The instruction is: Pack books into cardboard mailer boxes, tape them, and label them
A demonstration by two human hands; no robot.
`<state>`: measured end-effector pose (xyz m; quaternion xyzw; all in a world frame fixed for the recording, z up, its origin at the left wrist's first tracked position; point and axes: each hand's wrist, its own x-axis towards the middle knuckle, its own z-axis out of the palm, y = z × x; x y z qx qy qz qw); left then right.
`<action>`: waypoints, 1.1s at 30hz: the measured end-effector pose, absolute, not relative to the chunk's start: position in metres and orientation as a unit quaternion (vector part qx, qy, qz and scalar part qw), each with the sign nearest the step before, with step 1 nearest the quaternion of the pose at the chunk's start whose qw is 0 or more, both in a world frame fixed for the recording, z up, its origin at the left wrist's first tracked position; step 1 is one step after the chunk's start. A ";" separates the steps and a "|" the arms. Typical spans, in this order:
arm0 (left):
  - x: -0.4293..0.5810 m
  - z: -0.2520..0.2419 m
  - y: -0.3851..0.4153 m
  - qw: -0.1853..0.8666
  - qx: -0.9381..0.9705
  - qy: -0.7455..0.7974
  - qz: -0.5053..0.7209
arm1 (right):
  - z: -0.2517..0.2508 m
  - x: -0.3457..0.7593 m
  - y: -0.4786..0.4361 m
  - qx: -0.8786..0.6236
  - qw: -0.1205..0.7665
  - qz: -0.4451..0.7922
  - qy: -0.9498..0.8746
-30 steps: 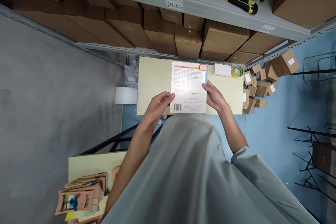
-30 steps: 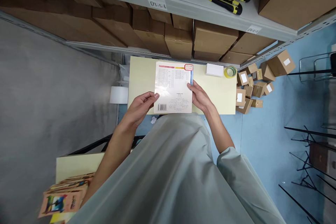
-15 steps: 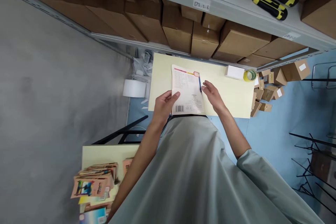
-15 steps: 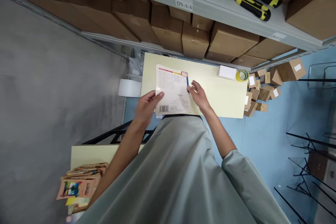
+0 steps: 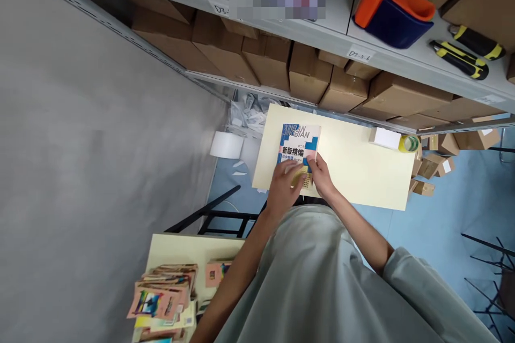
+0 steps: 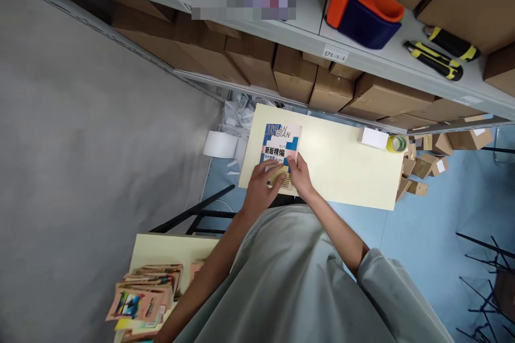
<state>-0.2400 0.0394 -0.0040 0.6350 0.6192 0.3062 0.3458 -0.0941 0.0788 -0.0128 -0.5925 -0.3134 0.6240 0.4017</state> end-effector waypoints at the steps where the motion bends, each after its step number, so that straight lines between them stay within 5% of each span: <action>1: -0.250 -0.015 0.045 0.343 0.606 0.644 0.315 | -0.020 -0.095 0.086 -0.588 0.402 0.631 -0.308; 8: -0.313 -0.093 0.101 0.503 0.367 0.701 0.348 | -0.071 -0.113 0.141 -0.559 0.395 0.657 -0.315; 21: -0.330 -0.167 0.154 0.479 0.362 0.746 0.288 | -0.134 -0.135 0.182 -0.597 0.347 0.647 -0.322; 33: -0.304 -0.079 0.141 0.612 0.374 0.590 0.370 | -0.068 -0.159 0.136 -0.581 0.331 0.585 -0.458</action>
